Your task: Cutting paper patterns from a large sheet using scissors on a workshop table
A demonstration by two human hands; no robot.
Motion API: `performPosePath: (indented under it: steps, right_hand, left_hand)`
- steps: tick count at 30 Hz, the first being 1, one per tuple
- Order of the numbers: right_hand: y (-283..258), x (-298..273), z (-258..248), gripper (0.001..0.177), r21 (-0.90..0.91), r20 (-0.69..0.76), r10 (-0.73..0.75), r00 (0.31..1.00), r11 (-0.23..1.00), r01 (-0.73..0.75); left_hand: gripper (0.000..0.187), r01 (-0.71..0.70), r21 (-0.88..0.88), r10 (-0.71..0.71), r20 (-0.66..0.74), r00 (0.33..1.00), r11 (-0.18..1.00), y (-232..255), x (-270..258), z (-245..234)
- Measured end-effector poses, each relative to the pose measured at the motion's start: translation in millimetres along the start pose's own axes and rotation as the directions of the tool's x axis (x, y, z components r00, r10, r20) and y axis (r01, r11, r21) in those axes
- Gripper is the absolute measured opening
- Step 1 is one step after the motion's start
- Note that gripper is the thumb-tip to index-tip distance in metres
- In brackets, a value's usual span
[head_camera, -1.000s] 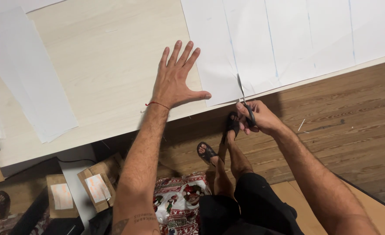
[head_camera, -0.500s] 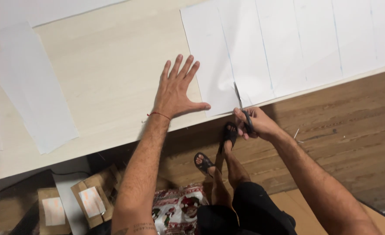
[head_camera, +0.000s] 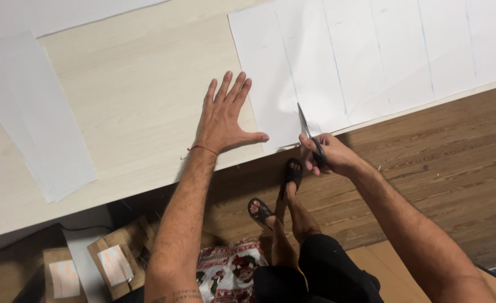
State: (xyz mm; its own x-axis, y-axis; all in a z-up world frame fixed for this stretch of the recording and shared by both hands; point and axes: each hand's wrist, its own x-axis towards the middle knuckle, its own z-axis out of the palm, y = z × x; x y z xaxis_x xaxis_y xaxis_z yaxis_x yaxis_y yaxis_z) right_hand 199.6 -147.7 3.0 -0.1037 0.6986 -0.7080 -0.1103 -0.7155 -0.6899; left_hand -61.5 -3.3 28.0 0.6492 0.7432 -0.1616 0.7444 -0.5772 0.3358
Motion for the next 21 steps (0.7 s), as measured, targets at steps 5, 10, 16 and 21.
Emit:
performPosePath:
  steps: [5, 10, 16, 21]
  right_hand:
    - [-6.8, 0.8, 0.9, 0.061, -0.013, -0.001, 0.004, 1.0, 1.0, -0.004]
    - [-5.9, -9.6, 2.1, 0.069, 0.042, 0.015, 0.076, 0.997, 0.996, -0.076]
    - [-23.9, -11.5, -1.9, 0.078, -0.033, 0.031, 0.127, 0.991, 0.992, -0.126]
    - [-30.7, 0.6, 4.3, 0.072, -0.055, 0.051, 0.11, 0.993, 0.993, -0.107]
  left_hand:
    - [0.134, 0.002, -0.005, -0.002, 0.006, 1.0, 1.0, 0.6, 1.8, -2.4]
    - [0.132, 0.028, -0.059, -0.027, 0.012, 1.0, 0.998, -0.4, -1.1, 1.6]
    - [0.128, 0.007, -0.031, -0.007, 0.003, 1.0, 0.999, -5.7, -1.7, 4.5]
    - [0.131, 0.022, -0.014, -0.021, 0.007, 1.0, 1.0, -4.8, -1.3, 3.4]
